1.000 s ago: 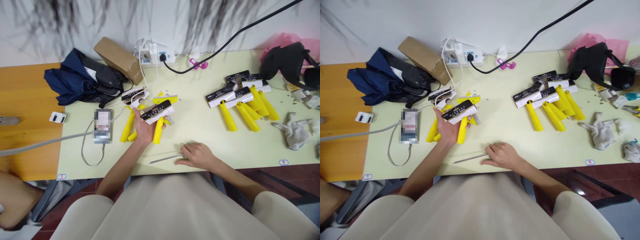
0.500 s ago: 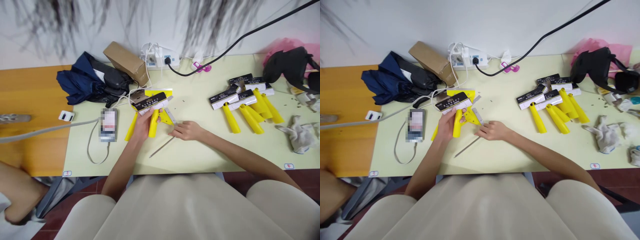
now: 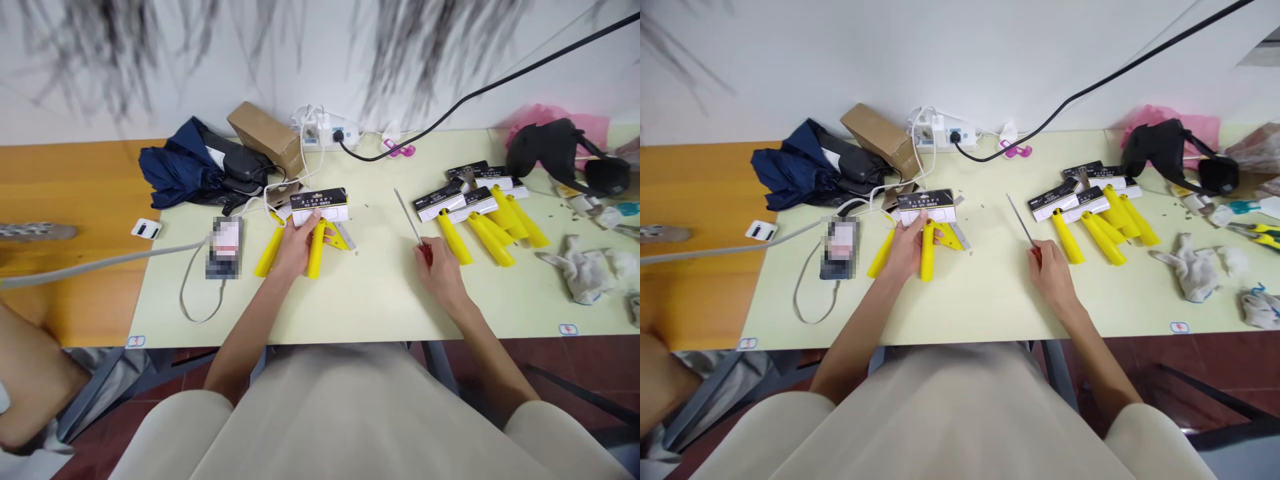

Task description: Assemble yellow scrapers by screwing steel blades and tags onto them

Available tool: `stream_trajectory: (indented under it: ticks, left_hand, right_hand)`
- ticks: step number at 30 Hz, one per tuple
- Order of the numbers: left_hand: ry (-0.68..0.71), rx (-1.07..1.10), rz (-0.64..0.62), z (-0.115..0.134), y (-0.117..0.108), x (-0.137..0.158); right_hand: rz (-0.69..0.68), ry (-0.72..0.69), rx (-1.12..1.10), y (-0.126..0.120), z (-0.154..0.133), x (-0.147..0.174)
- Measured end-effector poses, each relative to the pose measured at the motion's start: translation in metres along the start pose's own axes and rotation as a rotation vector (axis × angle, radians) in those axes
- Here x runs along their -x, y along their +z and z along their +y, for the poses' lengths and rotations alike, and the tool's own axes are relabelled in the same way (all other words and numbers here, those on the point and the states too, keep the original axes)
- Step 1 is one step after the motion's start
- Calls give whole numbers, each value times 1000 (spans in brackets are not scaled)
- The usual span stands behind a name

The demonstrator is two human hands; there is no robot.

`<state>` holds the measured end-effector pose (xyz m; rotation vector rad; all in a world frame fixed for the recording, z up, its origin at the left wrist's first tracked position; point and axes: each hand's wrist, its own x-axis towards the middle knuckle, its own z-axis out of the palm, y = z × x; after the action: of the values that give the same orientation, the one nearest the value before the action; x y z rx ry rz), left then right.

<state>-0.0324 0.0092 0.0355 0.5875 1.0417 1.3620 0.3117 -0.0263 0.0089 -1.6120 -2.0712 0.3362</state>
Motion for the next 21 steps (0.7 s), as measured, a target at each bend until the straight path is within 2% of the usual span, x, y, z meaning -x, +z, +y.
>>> stream_trajectory:
  ticks: [7,12,15,17,21]
  left_hand:
    - [-52,22,-39,2,24,22]
    - [-18,0,-89,6,41,42]
    - [14,26,-107,9,52,51]
    - [24,79,-90,8,64,55]
    - [19,180,-5,-4,92,57]
  right_hand:
    - [97,-48,18,10,-7,34]
    - [77,-40,38,11,-13,37]
    - [120,-59,32,3,-30,35]
    - [123,-53,-154,-4,-52,34]
    - [-106,-16,-687,-10,-98,28]
